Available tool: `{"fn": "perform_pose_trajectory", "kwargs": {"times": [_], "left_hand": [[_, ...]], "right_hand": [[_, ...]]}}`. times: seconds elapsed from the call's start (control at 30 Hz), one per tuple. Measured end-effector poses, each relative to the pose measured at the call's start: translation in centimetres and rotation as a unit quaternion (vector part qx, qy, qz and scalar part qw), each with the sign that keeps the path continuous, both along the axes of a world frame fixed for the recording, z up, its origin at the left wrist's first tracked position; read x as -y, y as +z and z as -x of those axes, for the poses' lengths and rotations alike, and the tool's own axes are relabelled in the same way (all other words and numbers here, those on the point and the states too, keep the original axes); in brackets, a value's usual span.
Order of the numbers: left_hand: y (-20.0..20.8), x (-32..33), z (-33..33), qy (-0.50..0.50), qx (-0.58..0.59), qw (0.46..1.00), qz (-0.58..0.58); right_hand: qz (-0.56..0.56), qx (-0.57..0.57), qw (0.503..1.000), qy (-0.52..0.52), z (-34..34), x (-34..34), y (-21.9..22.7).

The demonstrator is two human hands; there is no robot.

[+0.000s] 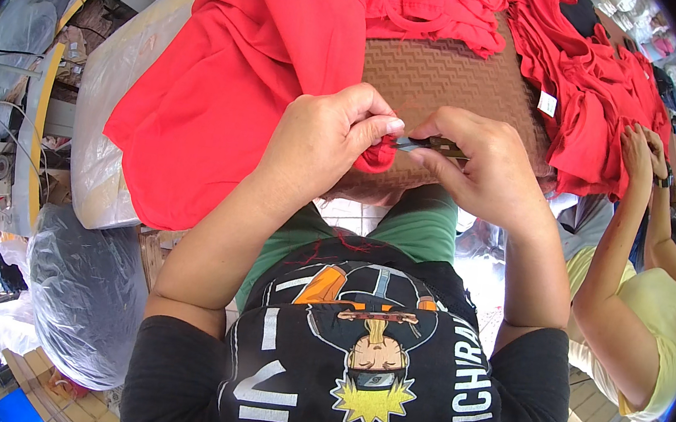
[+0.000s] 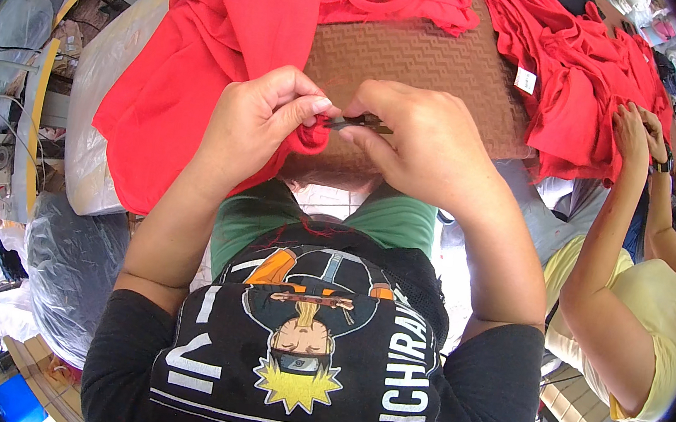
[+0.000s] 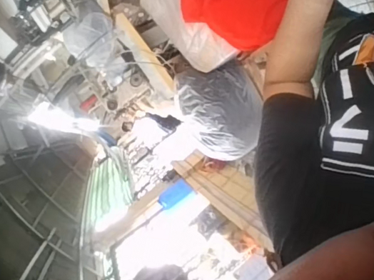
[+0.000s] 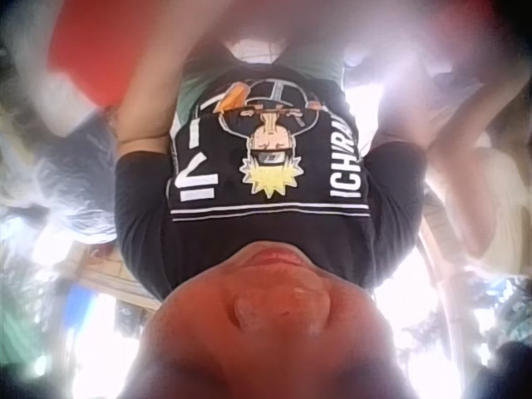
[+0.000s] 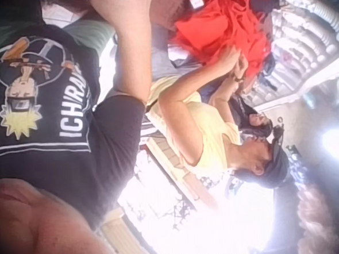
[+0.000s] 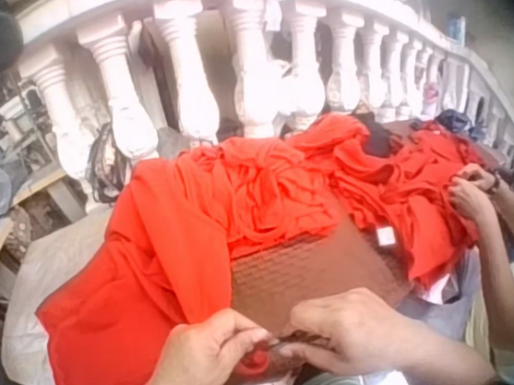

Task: The person trims excess threads from red t-shirts using a small pair of shears, handling the garments one by one and checking different areas of the shirts.

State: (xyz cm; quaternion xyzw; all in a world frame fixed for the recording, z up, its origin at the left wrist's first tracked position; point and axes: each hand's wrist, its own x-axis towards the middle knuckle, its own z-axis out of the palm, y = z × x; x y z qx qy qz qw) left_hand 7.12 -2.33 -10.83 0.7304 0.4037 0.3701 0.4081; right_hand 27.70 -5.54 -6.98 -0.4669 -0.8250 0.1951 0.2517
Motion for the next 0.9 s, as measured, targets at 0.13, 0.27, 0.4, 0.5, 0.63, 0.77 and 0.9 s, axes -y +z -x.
{"fn": "perform_pose_trajectory", "kwargs": {"times": [0.13,0.27,0.4,0.5,0.63,0.77,0.9], "left_hand": [[-0.2,0.2,-0.2,0.005,0.030,0.999,-0.012],[1.3,0.3,0.1,-0.023,-0.001,0.999,0.026],[3.0,0.0,1.5,-0.134,-0.070,0.973,-0.173],[4.9,0.3,2.4,-0.158,-0.057,0.966,-0.195],[5.8,-0.1,3.0,-0.139,-0.050,0.964,-0.220],[4.9,0.1,2.6,-0.132,-0.038,0.973,-0.184],[1.9,0.3,0.8,-0.132,-0.148,0.956,-0.217]], "right_hand": [[-0.030,0.020,0.999,0.005,0.6,0.0,0.1],[-0.054,0.046,0.997,-0.001,0.7,0.0,-0.2],[-0.068,0.076,0.995,-0.009,-0.2,0.0,0.2],[-0.069,0.091,0.993,-0.037,-1.5,-0.1,1.6],[-0.090,0.106,0.988,-0.068,-3.4,0.3,3.1],[-0.090,0.097,0.986,-0.101,-4.6,0.7,4.2],[-0.094,0.064,0.985,-0.127,-5.5,0.8,4.2]]}}
